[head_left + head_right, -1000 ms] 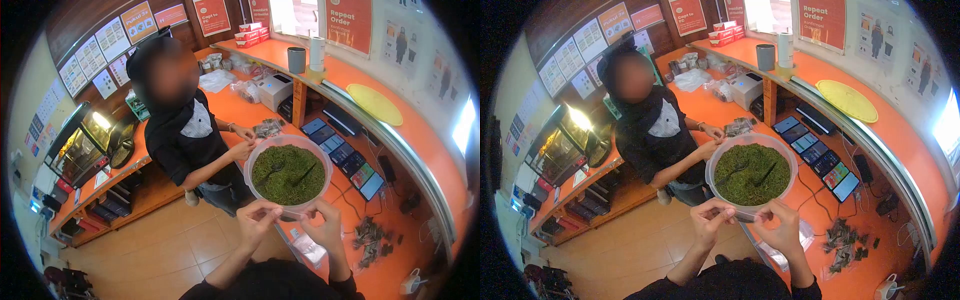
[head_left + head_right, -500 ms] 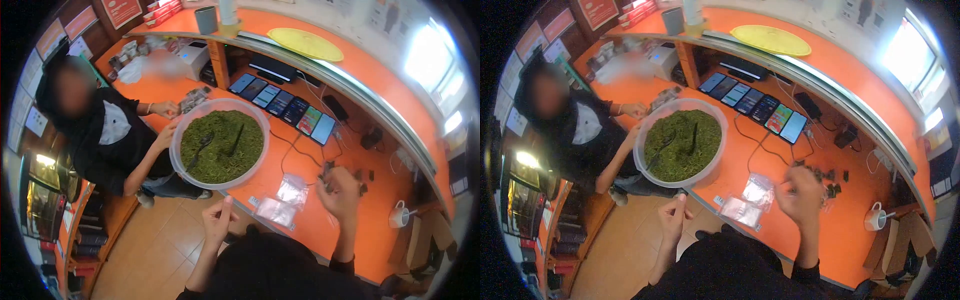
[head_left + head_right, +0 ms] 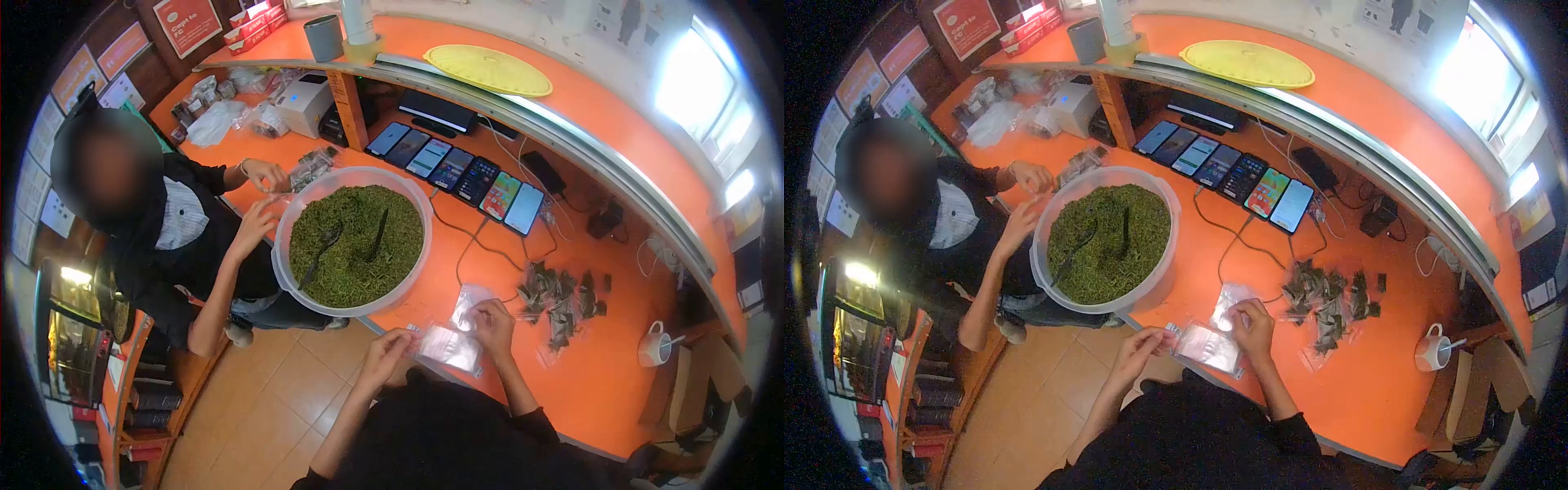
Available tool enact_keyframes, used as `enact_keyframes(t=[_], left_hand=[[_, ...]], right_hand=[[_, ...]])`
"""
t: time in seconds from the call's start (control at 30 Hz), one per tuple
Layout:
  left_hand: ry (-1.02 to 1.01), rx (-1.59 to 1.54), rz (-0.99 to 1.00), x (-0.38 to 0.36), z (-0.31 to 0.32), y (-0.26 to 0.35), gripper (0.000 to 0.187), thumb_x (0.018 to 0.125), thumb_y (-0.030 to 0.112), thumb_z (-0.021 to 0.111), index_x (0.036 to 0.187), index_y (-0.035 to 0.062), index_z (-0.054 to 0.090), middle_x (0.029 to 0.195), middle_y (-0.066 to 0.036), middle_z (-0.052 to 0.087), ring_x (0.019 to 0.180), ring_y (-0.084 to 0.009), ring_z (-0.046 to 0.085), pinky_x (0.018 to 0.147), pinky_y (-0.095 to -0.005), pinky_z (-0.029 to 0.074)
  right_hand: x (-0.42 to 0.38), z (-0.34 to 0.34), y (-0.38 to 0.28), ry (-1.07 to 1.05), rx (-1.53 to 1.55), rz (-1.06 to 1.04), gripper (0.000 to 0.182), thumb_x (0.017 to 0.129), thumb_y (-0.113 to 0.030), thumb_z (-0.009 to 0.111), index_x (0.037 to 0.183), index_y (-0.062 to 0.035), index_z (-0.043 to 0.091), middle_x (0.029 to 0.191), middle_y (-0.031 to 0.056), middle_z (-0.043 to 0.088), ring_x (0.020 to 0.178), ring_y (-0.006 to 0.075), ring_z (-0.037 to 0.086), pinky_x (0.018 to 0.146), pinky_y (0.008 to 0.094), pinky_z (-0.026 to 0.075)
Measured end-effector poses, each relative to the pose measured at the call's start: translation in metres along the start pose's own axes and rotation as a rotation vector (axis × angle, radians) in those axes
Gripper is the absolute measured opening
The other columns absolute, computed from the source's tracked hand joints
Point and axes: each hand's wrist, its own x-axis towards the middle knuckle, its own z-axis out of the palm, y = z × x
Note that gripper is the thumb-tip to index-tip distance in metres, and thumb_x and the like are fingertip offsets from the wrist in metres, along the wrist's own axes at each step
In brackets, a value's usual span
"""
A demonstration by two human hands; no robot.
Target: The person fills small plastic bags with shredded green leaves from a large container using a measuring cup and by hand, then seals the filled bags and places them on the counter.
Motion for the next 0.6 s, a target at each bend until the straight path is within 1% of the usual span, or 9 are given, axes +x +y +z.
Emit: enact_keyframes(t=[0.03,0.1,0.23,0.3,0.37,0.4,0.43,0.5,0.6], left_hand=[[0.007,-0.002,0.003,0.006,0.005,-0.003,0.026,0.102,0.021,0.055,0.112,-0.0006,0.067,0.1,-0.006,0.068,0.088,-0.0115,0.062,0.08,-0.0272,0.05],[-0.016,-0.277,-0.177,0.018,0.018,-0.005,0.027,0.102,0.026,0.056,0.114,0.0051,0.068,0.101,-0.004,0.069,0.093,-0.0098,0.062,0.073,-0.0245,0.049],[0.022,-0.227,-0.157,0.029,0.025,-0.013,0.03,0.102,0.029,0.056,0.115,0.0048,0.067,0.101,-0.004,0.07,0.094,-0.0094,0.063,0.072,-0.0241,0.05],[0.073,-0.139,-0.055,0.032,0.02,-0.022,0.03,0.102,0.029,0.057,0.114,0.0039,0.068,0.099,-0.003,0.069,0.093,-0.0078,0.062,0.072,-0.0233,0.049],[0.063,-0.075,0.027,0.032,0.013,-0.026,0.029,0.101,0.027,0.058,0.112,0.0028,0.068,0.098,-0.003,0.068,0.092,-0.008,0.061,0.073,-0.024,0.049],[0.056,-0.054,0.055,0.029,0.01,-0.026,0.028,0.101,0.027,0.058,0.111,0.0025,0.068,0.098,-0.003,0.068,0.091,-0.0083,0.061,0.073,-0.0244,0.05],[0.051,-0.034,0.082,0.026,0.008,-0.025,0.028,0.101,0.026,0.058,0.11,0.0021,0.069,0.098,-0.003,0.068,0.091,-0.0087,0.061,0.073,-0.0249,0.05],[0.027,0.052,0.177,0.021,0.005,-0.019,0.023,0.101,0.022,0.057,0.107,0.0031,0.069,0.098,-0.003,0.069,0.089,-0.0112,0.062,0.075,-0.0274,0.051],[0.053,0.354,0.35,0.019,-0.004,-0.018,0.017,0.097,0.018,0.057,0.103,0.0061,0.068,0.093,-0.006,0.066,0.09,-0.0212,0.061,0.08,-0.0355,0.049]], right_hand=[[0.001,0.0,-0.009,-0.006,0.001,-0.004,0.007,0.076,-0.008,0.072,0.082,-0.0041,0.07,0.091,0.0096,0.067,0.085,0.0313,0.062,0.074,0.0389,0.05],[-0.001,0.002,-0.032,-0.037,-0.048,-0.349,0.011,0.075,-0.007,0.073,0.086,-0.0062,0.072,0.092,0.0093,0.068,0.088,0.0291,0.063,0.079,0.0383,0.049],[-0.016,0.009,-0.077,-0.285,-0.161,-0.506,0.012,0.075,-0.01,0.075,0.087,-0.0074,0.073,0.106,0.0098,0.064,0.098,0.0287,0.062,0.092,0.0389,0.044],[-0.011,0.011,-0.077,-0.288,-0.168,-0.561,0.016,0.077,-0.012,0.075,0.092,-0.008,0.073,0.112,0.01,0.061,0.099,0.0288,0.061,0.089,0.0377,0.046],[-0.006,0.014,-0.088,-0.212,0.023,-0.335,0.02,0.08,-0.014,0.075,0.099,-0.0072,0.071,0.113,0.012,0.061,0.099,0.0285,0.061,0.085,0.0369,0.049],[-0.002,0.016,-0.087,-0.253,0.069,-0.178,0.025,0.083,-0.016,0.076,0.104,-0.0055,0.069,0.101,0.0096,0.064,0.091,0.0214,0.064,0.078,0.0343,0.052],[0.0,0.016,-0.078,-0.263,0.079,-0.189,0.025,0.083,-0.016,0.076,0.104,-0.0055,0.069,0.101,0.0096,0.064,0.091,0.0214,0.064,0.078,0.0343,0.052],[0.004,0.018,-0.053,-0.581,0.108,0.041,0.024,0.082,-0.016,0.077,0.101,-0.0029,0.069,0.088,0.0051,0.067,0.081,0.0134,0.063,0.075,0.0309,0.052],[0.005,0.017,-0.049,-0.722,0.264,0.022,0.017,0.083,-0.015,0.076,0.092,-0.0018,0.07,0.076,0.0009,0.066,0.074,0.0081,0.06,0.071,0.0264,0.051]])
